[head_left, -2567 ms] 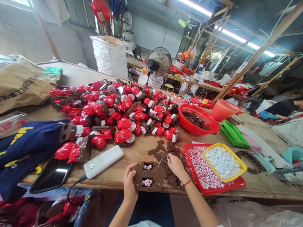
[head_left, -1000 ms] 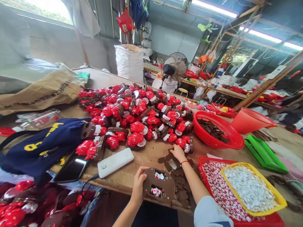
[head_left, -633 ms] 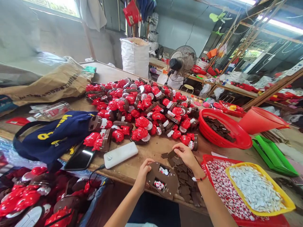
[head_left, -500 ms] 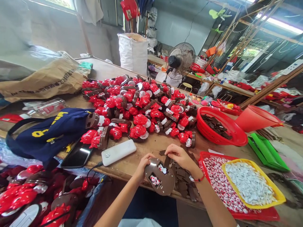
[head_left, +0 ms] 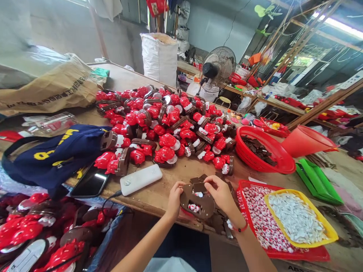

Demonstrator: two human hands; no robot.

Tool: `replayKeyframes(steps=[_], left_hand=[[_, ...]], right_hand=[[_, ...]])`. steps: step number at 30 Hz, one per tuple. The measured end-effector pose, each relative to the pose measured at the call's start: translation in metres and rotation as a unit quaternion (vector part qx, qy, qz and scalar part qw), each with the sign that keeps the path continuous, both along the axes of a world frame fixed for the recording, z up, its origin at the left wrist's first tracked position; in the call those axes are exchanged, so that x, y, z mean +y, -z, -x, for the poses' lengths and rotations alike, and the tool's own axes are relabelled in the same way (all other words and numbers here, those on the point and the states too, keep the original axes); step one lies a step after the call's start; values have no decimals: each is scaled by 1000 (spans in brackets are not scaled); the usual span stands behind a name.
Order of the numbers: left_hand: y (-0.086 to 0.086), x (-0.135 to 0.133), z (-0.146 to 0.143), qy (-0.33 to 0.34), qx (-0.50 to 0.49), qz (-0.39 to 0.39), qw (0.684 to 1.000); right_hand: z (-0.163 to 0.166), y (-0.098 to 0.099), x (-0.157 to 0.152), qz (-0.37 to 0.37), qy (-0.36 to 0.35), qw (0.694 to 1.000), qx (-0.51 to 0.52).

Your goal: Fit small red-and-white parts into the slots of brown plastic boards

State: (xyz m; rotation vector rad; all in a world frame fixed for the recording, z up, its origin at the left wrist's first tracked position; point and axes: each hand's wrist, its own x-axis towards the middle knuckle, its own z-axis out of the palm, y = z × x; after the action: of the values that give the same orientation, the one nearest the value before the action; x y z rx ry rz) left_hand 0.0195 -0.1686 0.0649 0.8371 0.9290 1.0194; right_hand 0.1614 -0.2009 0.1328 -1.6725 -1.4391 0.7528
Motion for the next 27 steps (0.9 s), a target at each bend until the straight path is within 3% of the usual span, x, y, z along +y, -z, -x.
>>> replayKeyframes(steps=[4,8,11,16,21,27], left_hand=[[8,-29,3,-98,14,-8,995],[11,-46,9,-94,15,-24,995],[8,-48,12,-85,25,-27,996],[3,-45,17,-49,25,-33,998],[-1,-47,24,-7,50,-26,998],[-9,-39,33,113,69,10,991]], right_hand=[[3,12,-5,89,42,993,68],[8,11,-8,126,21,991,44],[10,9,-8,113,-9,994,3],[14,4,-7,86,-43,992,-84],[23,-8,-5,89,-92,971,-202],[35,-9,-8,109,-125,941,-294]])
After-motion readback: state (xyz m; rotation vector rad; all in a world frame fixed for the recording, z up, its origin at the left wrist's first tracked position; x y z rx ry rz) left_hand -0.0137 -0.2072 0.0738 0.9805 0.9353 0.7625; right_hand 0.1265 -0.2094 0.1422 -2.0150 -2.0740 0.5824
